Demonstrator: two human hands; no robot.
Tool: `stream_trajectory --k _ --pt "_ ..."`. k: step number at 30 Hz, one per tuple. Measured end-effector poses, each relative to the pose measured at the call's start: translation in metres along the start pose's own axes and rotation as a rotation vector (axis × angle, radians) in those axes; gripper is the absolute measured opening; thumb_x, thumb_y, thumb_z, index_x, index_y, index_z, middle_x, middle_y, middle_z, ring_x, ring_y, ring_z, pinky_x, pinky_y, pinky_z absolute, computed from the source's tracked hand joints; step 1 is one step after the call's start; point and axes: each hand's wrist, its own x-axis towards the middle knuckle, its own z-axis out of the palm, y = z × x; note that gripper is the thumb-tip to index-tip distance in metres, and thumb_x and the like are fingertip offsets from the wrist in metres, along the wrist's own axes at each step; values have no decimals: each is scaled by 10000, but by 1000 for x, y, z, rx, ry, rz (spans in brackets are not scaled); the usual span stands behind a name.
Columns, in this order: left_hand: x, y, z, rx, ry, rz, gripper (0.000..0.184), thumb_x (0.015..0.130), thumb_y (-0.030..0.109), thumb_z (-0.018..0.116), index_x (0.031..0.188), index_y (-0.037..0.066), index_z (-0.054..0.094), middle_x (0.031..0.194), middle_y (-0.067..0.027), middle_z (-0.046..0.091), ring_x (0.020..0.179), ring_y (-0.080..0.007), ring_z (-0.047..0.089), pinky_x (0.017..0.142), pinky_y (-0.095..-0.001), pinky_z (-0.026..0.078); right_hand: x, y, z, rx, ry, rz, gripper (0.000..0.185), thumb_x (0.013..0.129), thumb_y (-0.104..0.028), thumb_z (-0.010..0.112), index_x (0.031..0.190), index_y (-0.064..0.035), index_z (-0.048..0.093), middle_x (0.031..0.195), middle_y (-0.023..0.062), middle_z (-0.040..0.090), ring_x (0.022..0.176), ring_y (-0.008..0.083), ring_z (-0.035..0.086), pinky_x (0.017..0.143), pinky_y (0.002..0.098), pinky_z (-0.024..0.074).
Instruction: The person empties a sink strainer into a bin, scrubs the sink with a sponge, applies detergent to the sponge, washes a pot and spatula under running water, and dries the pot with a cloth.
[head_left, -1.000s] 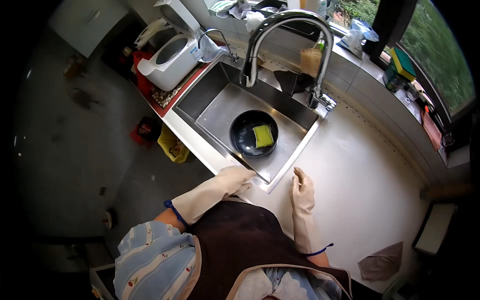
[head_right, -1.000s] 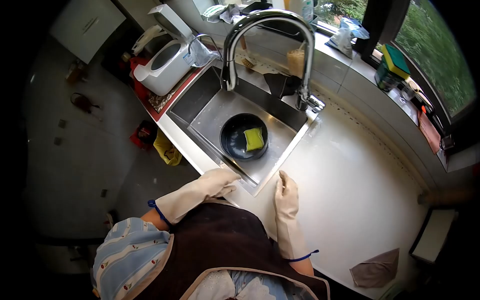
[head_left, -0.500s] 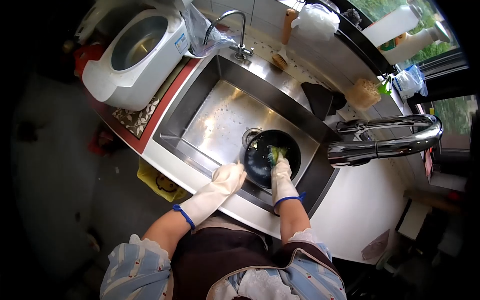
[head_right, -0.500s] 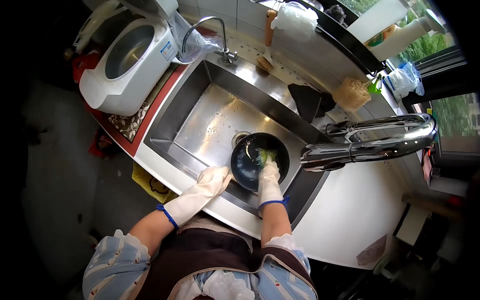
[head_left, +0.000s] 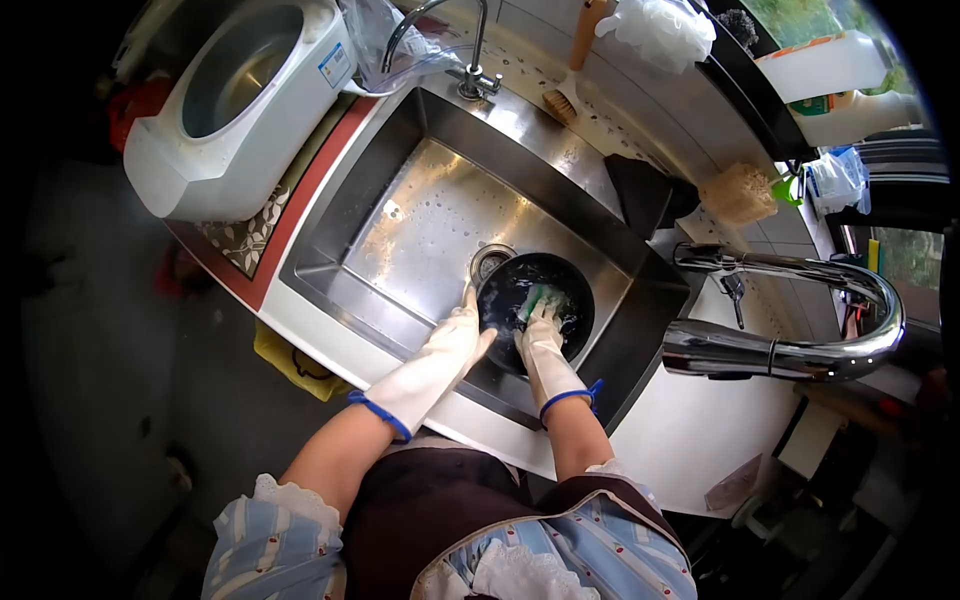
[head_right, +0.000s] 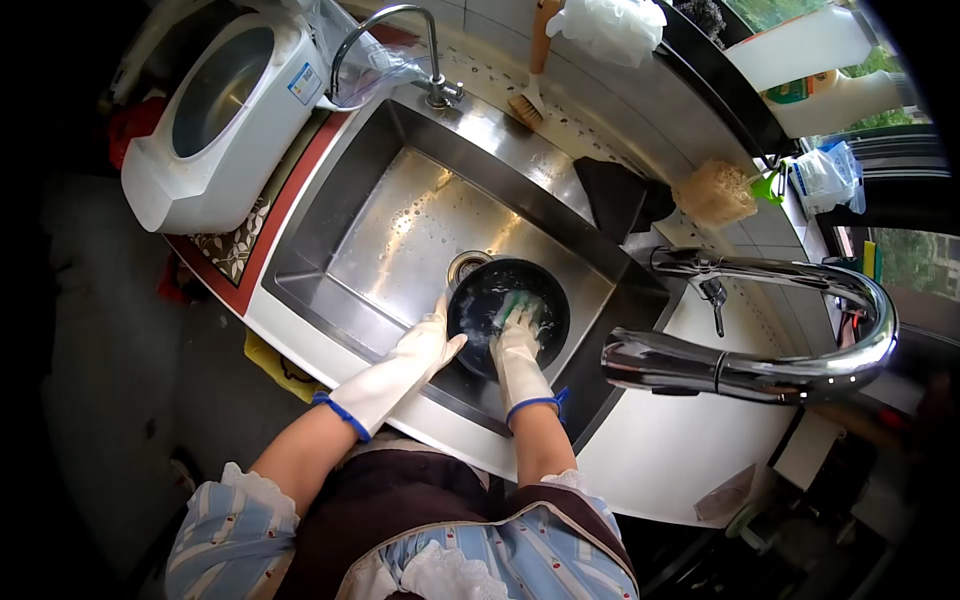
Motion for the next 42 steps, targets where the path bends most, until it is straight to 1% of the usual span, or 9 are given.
stream_trajectory --k 6,9,15,17,26,29,31,33,42 --pt "81 -22 61 -135 -101 -233 826 822 175 554 1482 268 67 1337 -175 469 1190 -325 508 1042 -396 377 46 5 -3 666 260 296 291 888 -269 553 954 -4 653 776 142 672 813 259 663 714 350 499" --pt "157 -85 165 -576 -27 -244 705 868 122 454 1478 277 137 1379 -127 437 1230 -271 476 1093 -351 314 32 -4 -45 1611 115 749 296 921 -227 493 1122 -32 590 979 118 633 827 239 639 650 335 545" --pt "168 -83 168 -1286 40 42 523 922 -18 199 1381 153 382 1357 -118 439 1289 -188 365 1106 -335 298 69 -34 -38 1898 200 587 241 904 -228 529 1069 -62 588 898 112 648 834 261 630 762 353 473" --pt "171 -86 164 -1347 2 -9 499 935 4 197 1377 140 385 1360 -115 435 1301 -185 344 1109 -333 293 46 -65 -47 1015 62 345 256 924 -217 489 1135 -83 540 986 123 625 884 275 613 830 381 469" --pt "128 -20 81 -2107 -91 -446 341 972 120 337 1263 99 514 1264 -108 555 1184 -211 494 1069 -374 363 27 -13 19 -24 -376 -534 322 943 -313 407 1007 -136 668 930 32 687 878 198 643 814 321 462" --pt "120 -12 67 -2000 -69 -530 323 970 122 373 1246 76 534 1276 -110 558 1190 -215 505 1059 -351 379 2 -19 -35 -358 -647 -212 375 895 -387 470 1144 -157 630 1127 31 646 1029 188 611 887 286 464" --pt "121 -19 76 -1658 -77 -391 406 1011 194 258 1363 57 407 1376 -42 449 1305 -184 330 1157 -417 191 16 1 12 -107 -486 292 388 935 -324 388 1253 -168 546 1304 73 545 1210 150 501 1043 324 334" --pt "115 -16 72 -1667 -28 -424 405 1009 234 305 1340 32 423 1347 -66 473 1267 -171 375 1129 -355 248 35 41 64 -398 91 -84 440 890 -291 467 1310 -167 500 1346 116 498 1255 270 453 1058 337 332" --pt "144 -34 103 -2076 -27 -578 433 970 316 474 1271 5 487 1246 -47 552 1194 -114 455 1015 -327 422 64 -7 -3 -47 34 -419 575 823 -227 514 1350 -14 423 1439 201 347 1346 335 311 1117 410 243"
